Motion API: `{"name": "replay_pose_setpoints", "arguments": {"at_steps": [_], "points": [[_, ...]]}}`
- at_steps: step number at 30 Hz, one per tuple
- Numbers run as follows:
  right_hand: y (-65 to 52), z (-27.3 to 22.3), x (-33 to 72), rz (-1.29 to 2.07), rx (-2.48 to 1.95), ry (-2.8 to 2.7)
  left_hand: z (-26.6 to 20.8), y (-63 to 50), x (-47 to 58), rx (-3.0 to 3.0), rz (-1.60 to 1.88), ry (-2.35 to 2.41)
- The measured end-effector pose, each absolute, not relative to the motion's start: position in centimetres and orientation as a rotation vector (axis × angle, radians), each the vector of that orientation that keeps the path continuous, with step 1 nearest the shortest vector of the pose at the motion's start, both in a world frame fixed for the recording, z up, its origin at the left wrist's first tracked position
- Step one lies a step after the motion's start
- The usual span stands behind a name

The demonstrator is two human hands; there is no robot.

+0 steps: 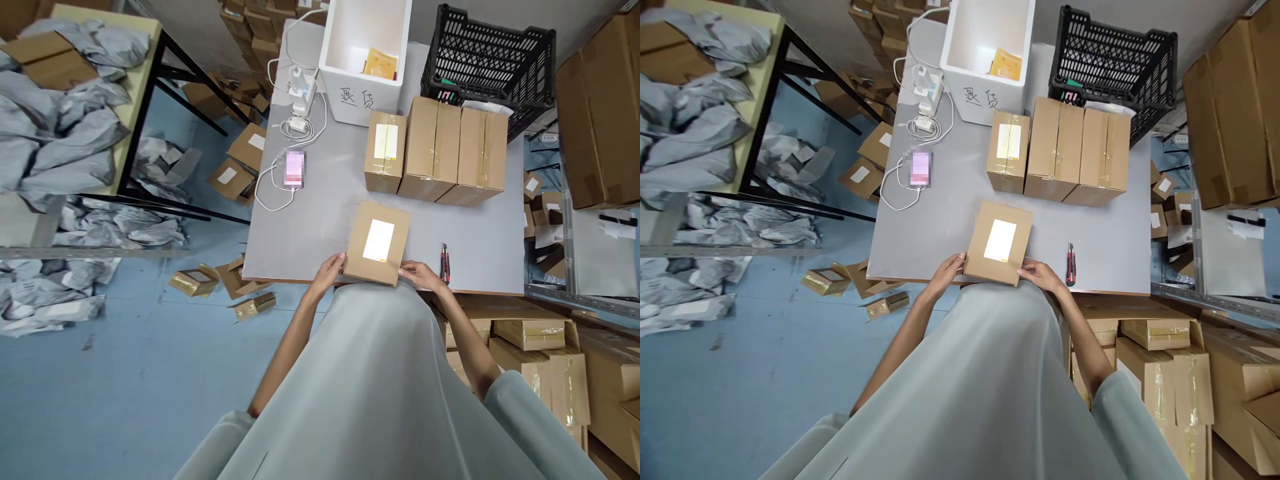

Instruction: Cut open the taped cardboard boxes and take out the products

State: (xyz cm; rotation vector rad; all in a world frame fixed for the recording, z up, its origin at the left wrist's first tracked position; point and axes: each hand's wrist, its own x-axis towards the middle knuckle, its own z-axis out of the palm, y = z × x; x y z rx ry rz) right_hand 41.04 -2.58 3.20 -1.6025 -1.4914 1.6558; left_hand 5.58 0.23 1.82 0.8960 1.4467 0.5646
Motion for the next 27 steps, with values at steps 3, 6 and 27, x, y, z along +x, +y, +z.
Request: {"name": "replay_pose_setpoints", "arguments": {"at_steps": [3, 6, 27], "points": [[-0.2, 1.9, 41.5, 1.373, -1.847, -1.421, 2.1, 0.1, 6.0, 0.961, 0.53, 1.442], [4.1, 1.0, 41.9, 1.083, -1.874, -1.333, 2.1, 0.0, 6.2, 0.956, 0.435, 1.383], [-3.8, 5.9, 39.3, 0.938, -1.913, -1.25, -0.6, 7.7, 6.3, 1.171, 0.636, 1.605]]}}
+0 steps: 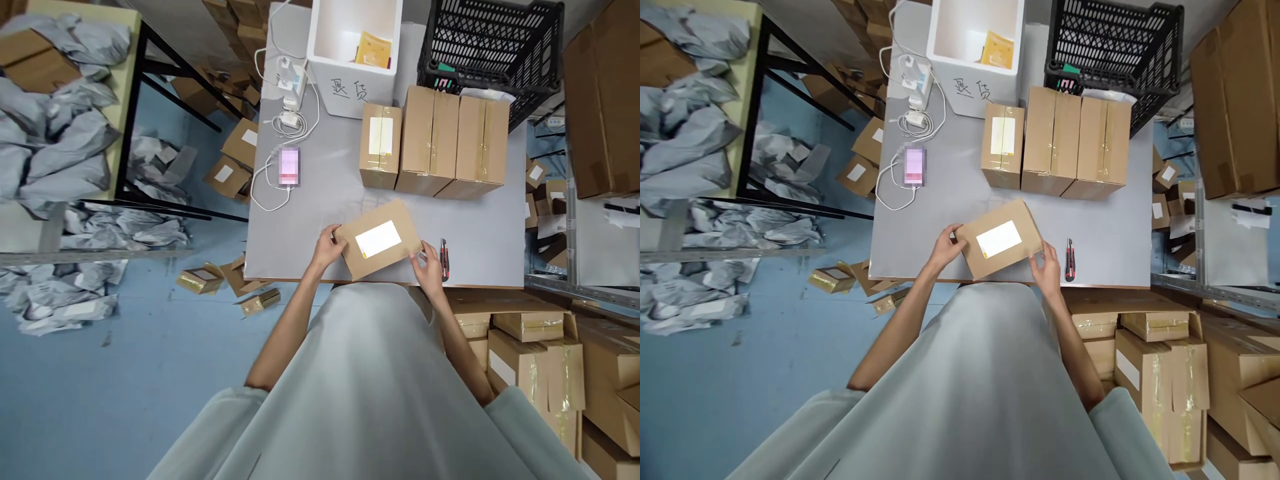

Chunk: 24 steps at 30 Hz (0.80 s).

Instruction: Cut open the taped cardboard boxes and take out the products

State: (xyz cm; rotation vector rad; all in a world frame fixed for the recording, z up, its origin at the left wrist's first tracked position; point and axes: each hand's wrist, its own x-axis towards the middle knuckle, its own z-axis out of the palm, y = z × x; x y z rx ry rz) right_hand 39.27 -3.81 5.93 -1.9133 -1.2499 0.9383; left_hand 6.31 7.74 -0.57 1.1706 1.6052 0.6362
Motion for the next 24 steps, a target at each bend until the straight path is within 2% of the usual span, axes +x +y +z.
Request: {"name": "replay_pose_setpoints", "arguments": {"at_steps": [4, 8, 11, 14, 18, 24], "points": [[-7.1, 10.5, 35.7, 0.837, -1.949, -1.37, -1.2, 9.5, 7.1, 1.153, 0.693, 1.55], [-7.7, 13.4, 33.1, 1.044, -1.765, -1.554, -1.7, 10.8, 6.5, 1.095, 0.709, 1.644], [-6.0, 13.2, 33.1, 1.116, -1.703, -1.539, -1.3, 10.8, 4.9, 1.052, 0.709, 1.753], [-3.5, 11.6, 33.9, 1.086, -1.879, -1.304, 0.1, 9.8, 3.4, 1.043, 0.702, 1.761], [-1.4, 10.0, 33.5, 1.236, -1.874, -1.138, 3.3, 7.0, 2.7, 1.102, 0.706, 1.591], [-0.1, 10.5, 30.2, 1.26, -1.773, -1.182, 7.9, 4.5, 2.2, 1.133, 0.806, 1.432]]}}
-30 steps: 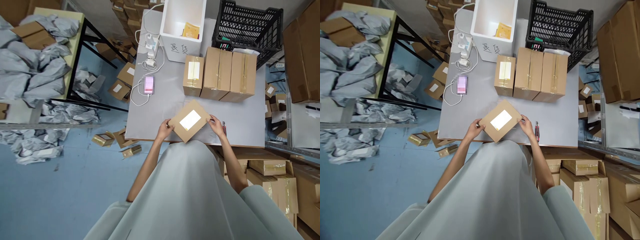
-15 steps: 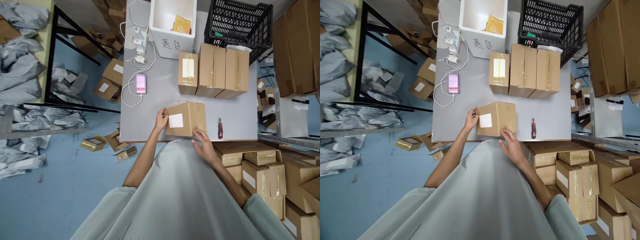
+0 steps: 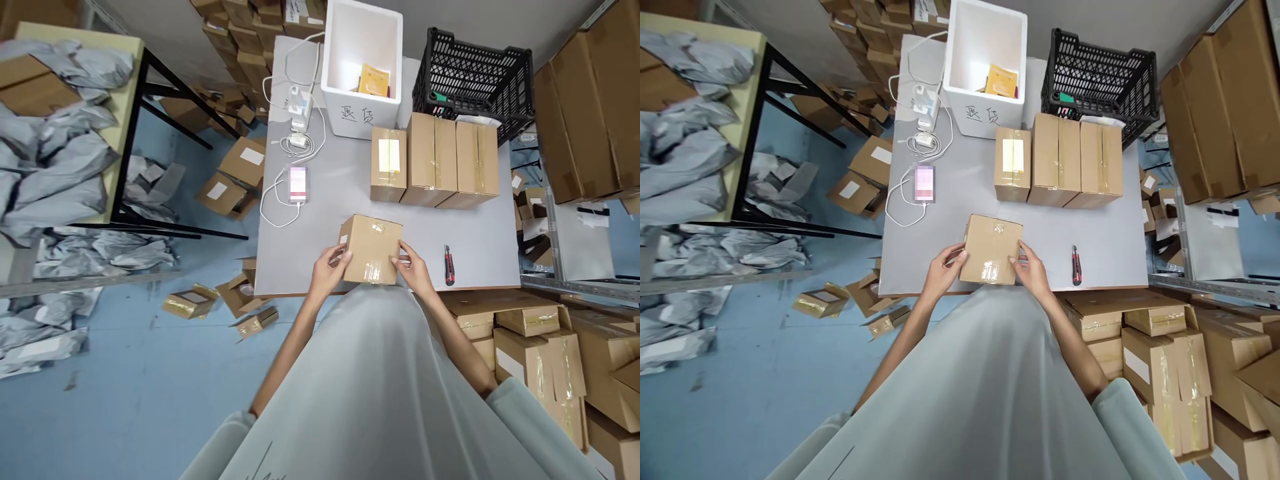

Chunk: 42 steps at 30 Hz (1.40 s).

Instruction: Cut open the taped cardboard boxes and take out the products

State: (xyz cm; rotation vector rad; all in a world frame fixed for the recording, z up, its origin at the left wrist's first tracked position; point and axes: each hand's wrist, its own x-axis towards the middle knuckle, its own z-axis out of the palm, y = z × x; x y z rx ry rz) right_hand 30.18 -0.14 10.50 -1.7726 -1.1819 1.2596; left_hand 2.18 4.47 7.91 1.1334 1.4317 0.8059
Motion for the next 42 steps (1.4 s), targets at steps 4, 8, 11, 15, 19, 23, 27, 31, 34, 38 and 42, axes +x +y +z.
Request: {"name": "replay_pose_setpoints", "arguments": {"at_steps": [4, 8, 11, 15, 19, 23, 27, 31, 34, 38, 42], "points": [[0.6, 10.8, 28.8, 1.238, -1.757, -1.188, 8.3, 5.0, 1.3, 1.069, 0.785, 1.386], [0.7, 11.9, 28.0, 1.196, -1.774, -1.2, 7.5, 6.0, 1.1, 1.064, 0.727, 1.381], [0.3, 12.9, 27.0, 1.185, -1.769, -1.206, 6.7, 6.9, 1.1, 1.115, 0.715, 1.389], [0.3, 12.2, 26.4, 1.279, -1.556, -1.232, 5.3, 8.3, -0.4, 1.149, 0.765, 1.401], [2.0, 8.2, 28.6, 1.304, -1.642, -1.03, 4.6, 9.5, -3.2, 1.176, 0.825, 1.507], [3.4, 3.5, 30.1, 1.368, -1.878, -0.751, 5.3, 10.2, -5.2, 1.489, 0.858, 1.664], [3.6, 0.4, 28.8, 1.476, -1.791, -0.735, 6.4, 10.7, -5.7, 1.725, 0.745, 1.681], [3.8, -0.9, 28.0, 1.447, -1.718, -0.75, 6.9, 10.7, -5.9, 1.782, 0.646, 1.659], [3.8, -0.9, 28.9, 1.36, -1.696, -0.784, 6.4, 10.3, -5.9, 1.7, 0.61, 1.661], [2.9, 0.1, 30.9, 1.205, -1.691, -0.83, 4.5, 8.9, -5.3, 1.4, 0.686, 1.595], [0.7, 1.2, 32.2, 1.093, -1.7, -0.87, 2.2, 6.9, -4.4, 1.162, 0.786, 1.442]]}}
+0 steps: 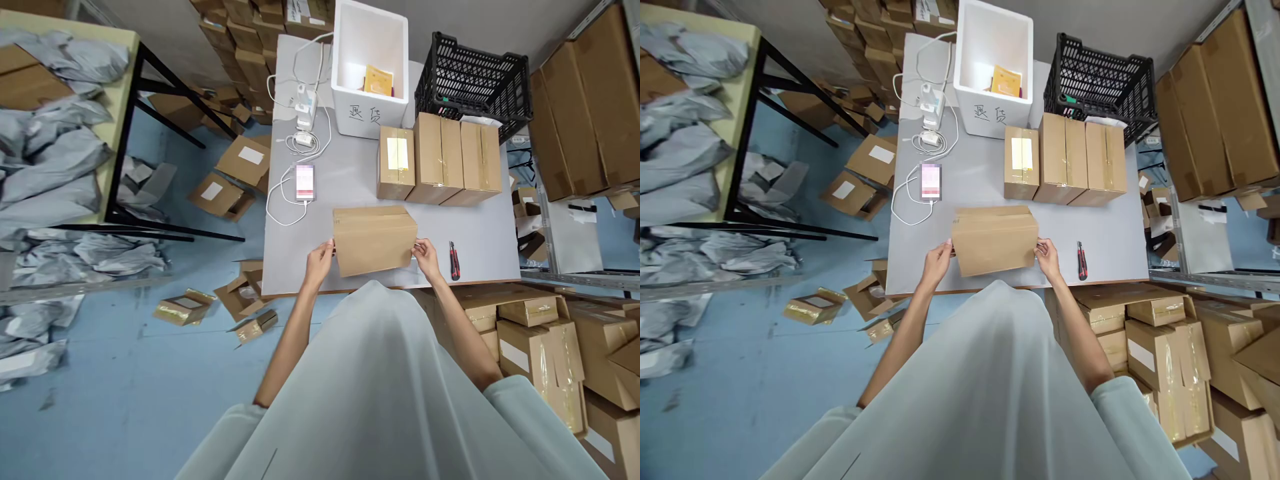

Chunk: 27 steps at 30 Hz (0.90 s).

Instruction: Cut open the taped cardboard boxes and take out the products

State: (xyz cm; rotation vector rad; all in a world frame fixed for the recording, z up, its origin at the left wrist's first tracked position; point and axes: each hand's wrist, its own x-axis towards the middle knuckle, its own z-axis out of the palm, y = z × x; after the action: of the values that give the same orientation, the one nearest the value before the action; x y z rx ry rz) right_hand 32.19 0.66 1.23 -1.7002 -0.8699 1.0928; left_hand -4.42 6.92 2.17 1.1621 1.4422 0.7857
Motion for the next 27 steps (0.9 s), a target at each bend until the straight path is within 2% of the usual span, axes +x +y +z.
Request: {"name": "replay_pose_setpoints", "arguments": {"at_steps": [14, 20, 27], "points": [[-7.5, 0.4, 30.9, 0.971, -1.92, -0.799, -2.0, 3.9, -4.6, 1.033, 0.6, 1.345], [-3.8, 2.0, 36.6, 0.869, -1.909, -0.765, -0.7, 6.8, -5.0, 1.075, 0.665, 1.473], [3.2, 3.7, 46.1, 0.765, -1.816, -0.727, 2.4, 16.6, -0.2, 1.329, 0.721, 1.593]]}}
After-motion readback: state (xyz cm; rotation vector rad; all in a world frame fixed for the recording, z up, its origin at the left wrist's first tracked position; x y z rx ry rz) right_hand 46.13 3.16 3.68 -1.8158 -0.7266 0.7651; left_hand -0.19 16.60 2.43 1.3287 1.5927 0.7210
